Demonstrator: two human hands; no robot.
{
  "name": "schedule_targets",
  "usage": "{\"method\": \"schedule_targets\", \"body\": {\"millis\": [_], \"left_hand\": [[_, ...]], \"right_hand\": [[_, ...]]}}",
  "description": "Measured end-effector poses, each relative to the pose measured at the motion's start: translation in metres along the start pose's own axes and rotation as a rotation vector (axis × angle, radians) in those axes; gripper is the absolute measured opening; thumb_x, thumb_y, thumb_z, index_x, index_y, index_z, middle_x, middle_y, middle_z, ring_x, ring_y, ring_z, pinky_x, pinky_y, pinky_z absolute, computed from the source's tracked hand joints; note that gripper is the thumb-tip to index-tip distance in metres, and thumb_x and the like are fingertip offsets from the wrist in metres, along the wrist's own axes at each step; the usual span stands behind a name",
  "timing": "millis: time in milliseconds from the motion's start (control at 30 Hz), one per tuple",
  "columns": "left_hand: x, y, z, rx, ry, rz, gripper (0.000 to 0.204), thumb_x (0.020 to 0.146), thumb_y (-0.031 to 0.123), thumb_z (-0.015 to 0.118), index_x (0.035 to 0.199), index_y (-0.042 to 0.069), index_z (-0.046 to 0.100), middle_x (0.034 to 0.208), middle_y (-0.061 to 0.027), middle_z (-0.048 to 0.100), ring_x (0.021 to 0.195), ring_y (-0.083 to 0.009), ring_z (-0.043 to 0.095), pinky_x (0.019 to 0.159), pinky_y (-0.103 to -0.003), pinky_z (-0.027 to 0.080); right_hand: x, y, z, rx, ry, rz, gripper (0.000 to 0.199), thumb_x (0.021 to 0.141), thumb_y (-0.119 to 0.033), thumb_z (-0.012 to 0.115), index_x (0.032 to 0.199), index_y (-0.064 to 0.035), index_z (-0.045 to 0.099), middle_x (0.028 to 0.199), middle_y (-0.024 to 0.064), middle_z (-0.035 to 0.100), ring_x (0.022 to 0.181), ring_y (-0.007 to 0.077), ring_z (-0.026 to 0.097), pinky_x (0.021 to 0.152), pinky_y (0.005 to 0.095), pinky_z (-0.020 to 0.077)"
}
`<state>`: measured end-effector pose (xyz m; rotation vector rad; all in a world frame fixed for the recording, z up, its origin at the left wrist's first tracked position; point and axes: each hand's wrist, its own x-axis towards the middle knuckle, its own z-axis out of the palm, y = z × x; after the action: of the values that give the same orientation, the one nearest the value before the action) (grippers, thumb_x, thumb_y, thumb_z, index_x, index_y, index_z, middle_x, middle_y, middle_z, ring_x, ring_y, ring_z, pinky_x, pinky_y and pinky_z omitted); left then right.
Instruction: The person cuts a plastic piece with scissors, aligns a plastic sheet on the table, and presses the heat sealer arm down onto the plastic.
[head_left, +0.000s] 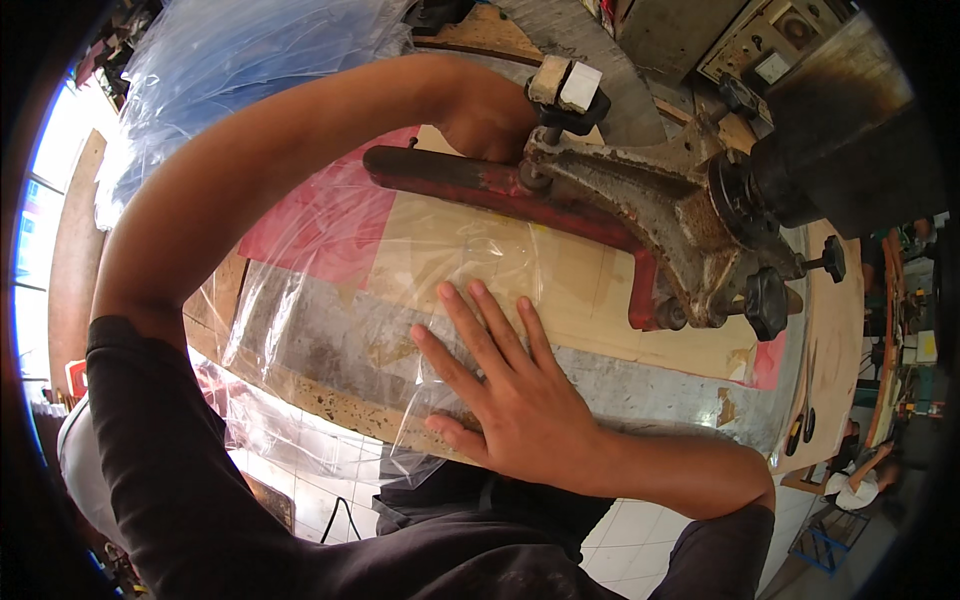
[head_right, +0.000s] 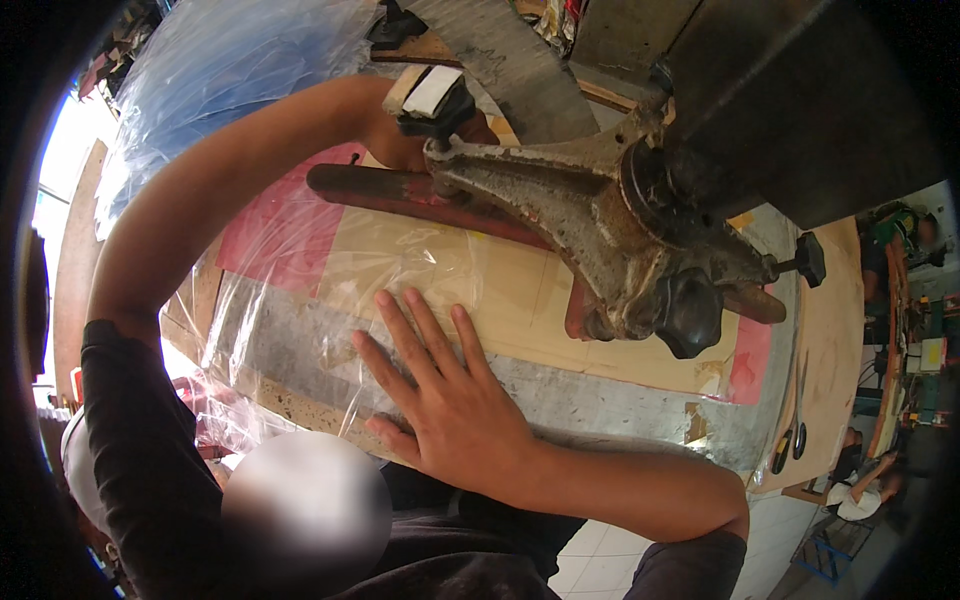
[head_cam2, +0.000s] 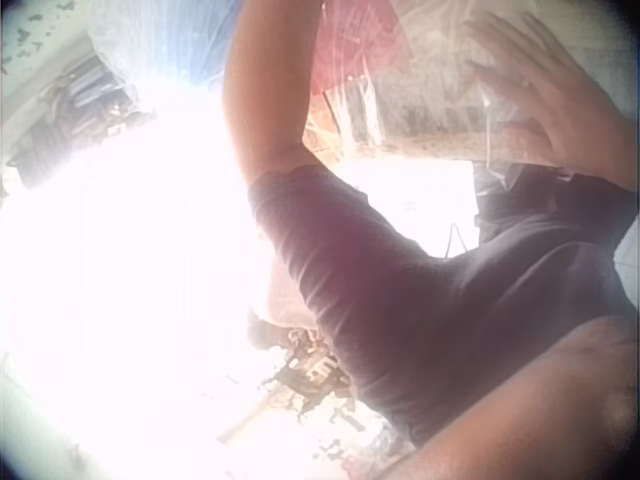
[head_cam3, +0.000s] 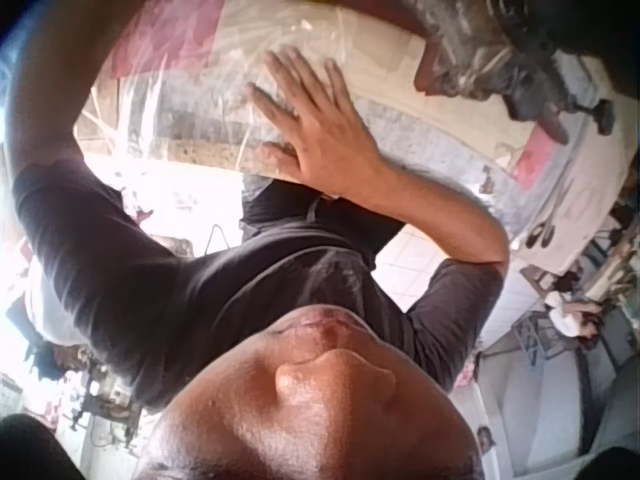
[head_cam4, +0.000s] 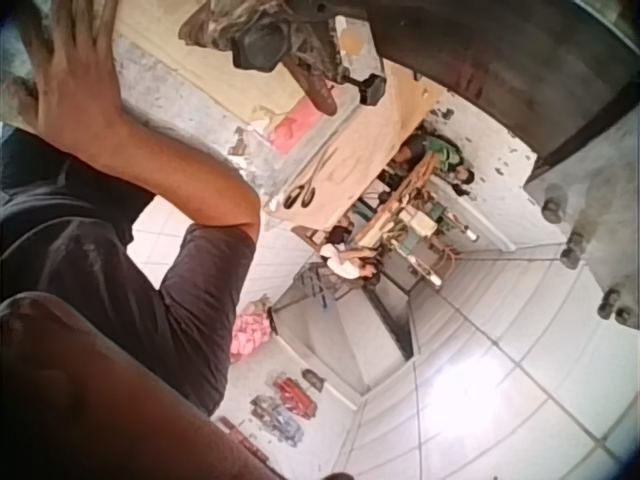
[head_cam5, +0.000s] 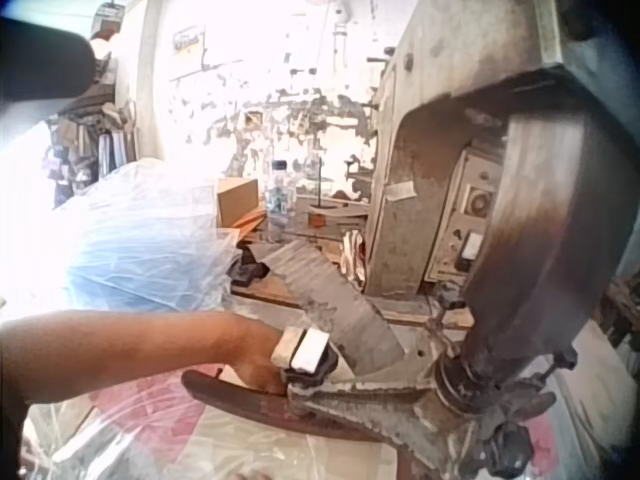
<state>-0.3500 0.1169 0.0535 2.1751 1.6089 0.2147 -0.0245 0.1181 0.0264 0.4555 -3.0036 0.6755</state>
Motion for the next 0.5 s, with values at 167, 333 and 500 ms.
{"method": "schedule_targets", "body": {"millis": [167,333,500], "left_hand": [[0.0,-0.007,0.0,0.063,-0.024,0.007,0.031,0.088,0.019,0.065,0.108,-0.002,0.073,0.105,-0.0258,0.074,0.101,-0.0415,0.069,0.088,-0.048,0.053],[0.006,-0.016,0.002,0.145,-0.097,0.037,0.027,0.086,0.018,0.065,0.104,-0.001,0.074,0.102,-0.0242,0.074,0.097,-0.0405,0.07,0.085,-0.048,0.054],[0.007,-0.02,0.006,0.123,-0.06,0.062,0.025,0.086,0.018,0.066,0.101,0.0,0.074,0.1,-0.0236,0.075,0.094,-0.0403,0.071,0.082,-0.048,0.055]], "right_hand": [[-0.001,0.003,-0.004,0.097,0.06,0.0,0.081,0.101,-0.054,0.06,0.16,-0.0021,0.041,0.168,0.0325,0.027,0.156,0.0504,0.028,0.122,0.0658,0.0263],[-0.009,0.013,-0.025,-0.078,0.105,0.108,0.088,0.1,-0.054,0.062,0.153,0.0125,0.04,0.163,0.0347,0.033,0.152,0.0503,0.035,0.122,0.0604,0.031],[-0.012,0.02,-0.024,-0.197,0.045,0.204,0.088,0.099,-0.05,0.064,0.151,0.016,0.04,0.162,0.0339,0.035,0.152,0.0484,0.036,0.124,0.0562,0.0319]]}}
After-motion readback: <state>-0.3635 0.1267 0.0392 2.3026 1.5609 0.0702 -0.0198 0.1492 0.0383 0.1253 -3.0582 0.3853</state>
